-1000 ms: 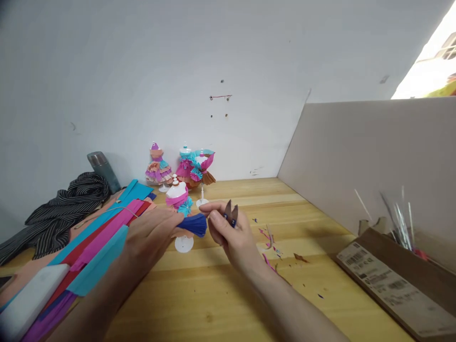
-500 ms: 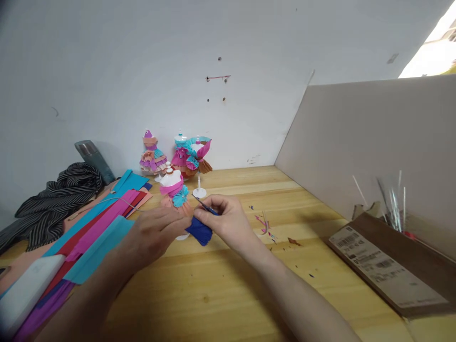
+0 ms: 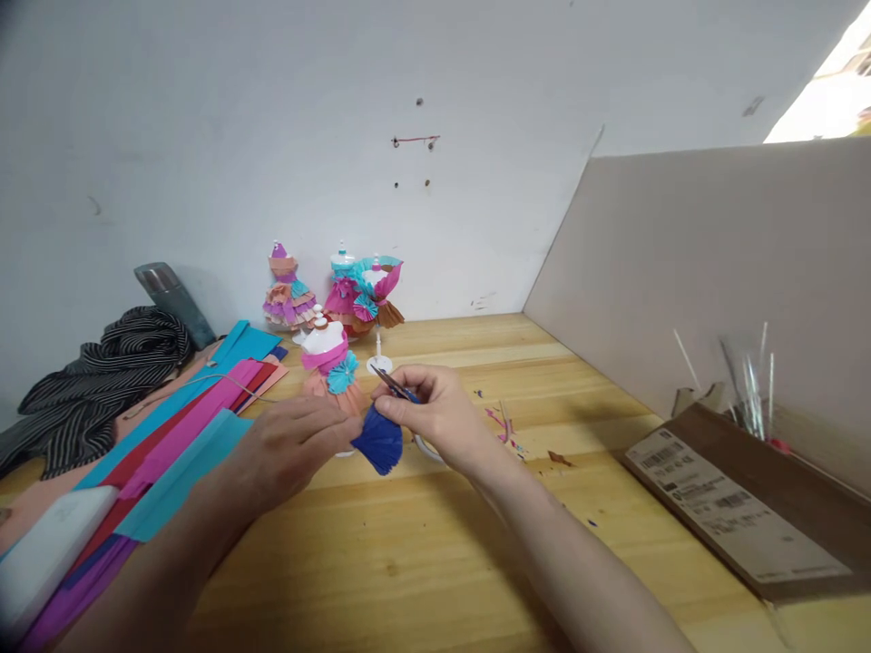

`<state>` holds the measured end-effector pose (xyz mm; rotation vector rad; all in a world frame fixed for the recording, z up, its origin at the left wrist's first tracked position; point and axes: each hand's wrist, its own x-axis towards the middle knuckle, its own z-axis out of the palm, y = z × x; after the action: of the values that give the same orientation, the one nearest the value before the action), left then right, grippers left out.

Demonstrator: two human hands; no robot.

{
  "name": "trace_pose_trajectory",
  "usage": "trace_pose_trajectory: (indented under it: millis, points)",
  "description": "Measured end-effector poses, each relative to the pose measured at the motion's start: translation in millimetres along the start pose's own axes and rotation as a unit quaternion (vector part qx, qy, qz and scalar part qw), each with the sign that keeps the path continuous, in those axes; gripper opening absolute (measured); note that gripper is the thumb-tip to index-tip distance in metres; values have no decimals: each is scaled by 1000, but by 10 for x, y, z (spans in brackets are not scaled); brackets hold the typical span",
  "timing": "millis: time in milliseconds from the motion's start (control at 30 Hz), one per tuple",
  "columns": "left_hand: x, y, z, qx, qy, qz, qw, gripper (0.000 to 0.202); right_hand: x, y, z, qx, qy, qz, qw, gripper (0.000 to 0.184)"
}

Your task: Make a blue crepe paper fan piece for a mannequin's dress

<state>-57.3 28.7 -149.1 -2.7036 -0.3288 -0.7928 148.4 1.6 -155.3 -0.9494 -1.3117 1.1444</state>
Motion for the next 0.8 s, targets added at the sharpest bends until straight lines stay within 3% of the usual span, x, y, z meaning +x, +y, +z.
trace_pose_trajectory:
  millis: [133, 333, 400, 667, 800]
  points:
    - [67, 71, 3, 20, 13, 49, 999, 27, -2, 19, 45, -2, 22, 7, 1000, 32]
    - [49, 27, 40, 54, 163, 11, 985, 16, -21, -42, -89, 42, 7, -27, 999, 42]
    - [25, -10, 45, 69, 188, 14, 980, 14, -28, -88, -142, 44, -6, -33, 998, 45]
    - [22, -83, -59, 141, 216, 49, 965, 14, -116, -283, -327, -104, -19, -27, 994, 43]
    - [-17, -126, -19, 73, 218, 30, 973, 15, -80, -332, -336, -123, -70, -9, 990, 44]
